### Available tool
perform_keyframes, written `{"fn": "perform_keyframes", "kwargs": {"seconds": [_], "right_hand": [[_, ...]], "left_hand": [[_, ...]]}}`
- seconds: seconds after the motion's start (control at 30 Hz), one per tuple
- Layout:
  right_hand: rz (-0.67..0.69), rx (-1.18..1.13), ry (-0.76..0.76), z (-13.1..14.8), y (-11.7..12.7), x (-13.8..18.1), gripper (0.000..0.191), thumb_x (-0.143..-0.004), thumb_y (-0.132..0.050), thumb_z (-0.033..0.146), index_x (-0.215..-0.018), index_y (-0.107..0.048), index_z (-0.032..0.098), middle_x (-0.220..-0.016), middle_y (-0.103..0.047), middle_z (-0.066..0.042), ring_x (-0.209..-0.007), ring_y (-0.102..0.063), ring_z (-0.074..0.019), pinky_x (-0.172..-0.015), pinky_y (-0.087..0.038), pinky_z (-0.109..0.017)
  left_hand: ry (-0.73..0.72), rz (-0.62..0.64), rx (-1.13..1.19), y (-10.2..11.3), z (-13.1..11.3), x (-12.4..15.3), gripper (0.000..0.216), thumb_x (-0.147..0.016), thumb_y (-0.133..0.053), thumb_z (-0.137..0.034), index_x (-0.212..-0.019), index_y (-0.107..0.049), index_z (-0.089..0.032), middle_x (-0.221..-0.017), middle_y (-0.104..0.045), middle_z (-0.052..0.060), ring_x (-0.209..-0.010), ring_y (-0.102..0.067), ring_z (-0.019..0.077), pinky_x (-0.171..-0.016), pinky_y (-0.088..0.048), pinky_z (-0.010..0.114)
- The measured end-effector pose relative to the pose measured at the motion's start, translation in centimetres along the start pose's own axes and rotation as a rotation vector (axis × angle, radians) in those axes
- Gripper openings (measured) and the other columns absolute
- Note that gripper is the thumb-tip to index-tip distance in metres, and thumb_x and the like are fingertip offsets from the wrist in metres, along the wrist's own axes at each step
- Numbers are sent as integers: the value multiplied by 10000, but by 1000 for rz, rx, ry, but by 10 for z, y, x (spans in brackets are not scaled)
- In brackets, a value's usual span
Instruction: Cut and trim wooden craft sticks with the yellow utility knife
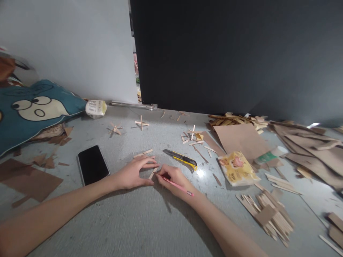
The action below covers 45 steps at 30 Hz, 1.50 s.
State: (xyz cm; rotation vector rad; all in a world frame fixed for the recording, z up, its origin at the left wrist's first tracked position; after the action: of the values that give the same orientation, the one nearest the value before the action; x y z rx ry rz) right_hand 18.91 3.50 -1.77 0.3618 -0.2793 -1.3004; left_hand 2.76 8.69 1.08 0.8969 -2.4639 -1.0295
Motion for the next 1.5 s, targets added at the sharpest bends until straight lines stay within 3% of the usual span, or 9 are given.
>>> {"fn": "perform_keyframes", "kwargs": {"seconds": [1.5], "right_hand": [[-12,-11,28,-3,0,-2,301,-934,-649,447,-758,-527,235,-599,-574,38,-530,-538,-133,-518,-398,-234]], "left_hand": [[-1,8,17,1,-1,0,740,-773,-802,-655,-1376,-606,-273,-1471,-638,140,-1506,-409,365,-1200,-317,542]]}}
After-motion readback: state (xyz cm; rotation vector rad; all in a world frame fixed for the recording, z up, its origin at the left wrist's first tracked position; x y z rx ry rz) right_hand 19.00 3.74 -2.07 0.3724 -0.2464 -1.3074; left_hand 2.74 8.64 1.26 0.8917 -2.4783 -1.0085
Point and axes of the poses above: each hand's wrist, its own x-axis away from the middle knuckle, its own y-axis out of the back of the hand, z = x × y, the point moved 6 cm from there along -x, towards the middle knuckle
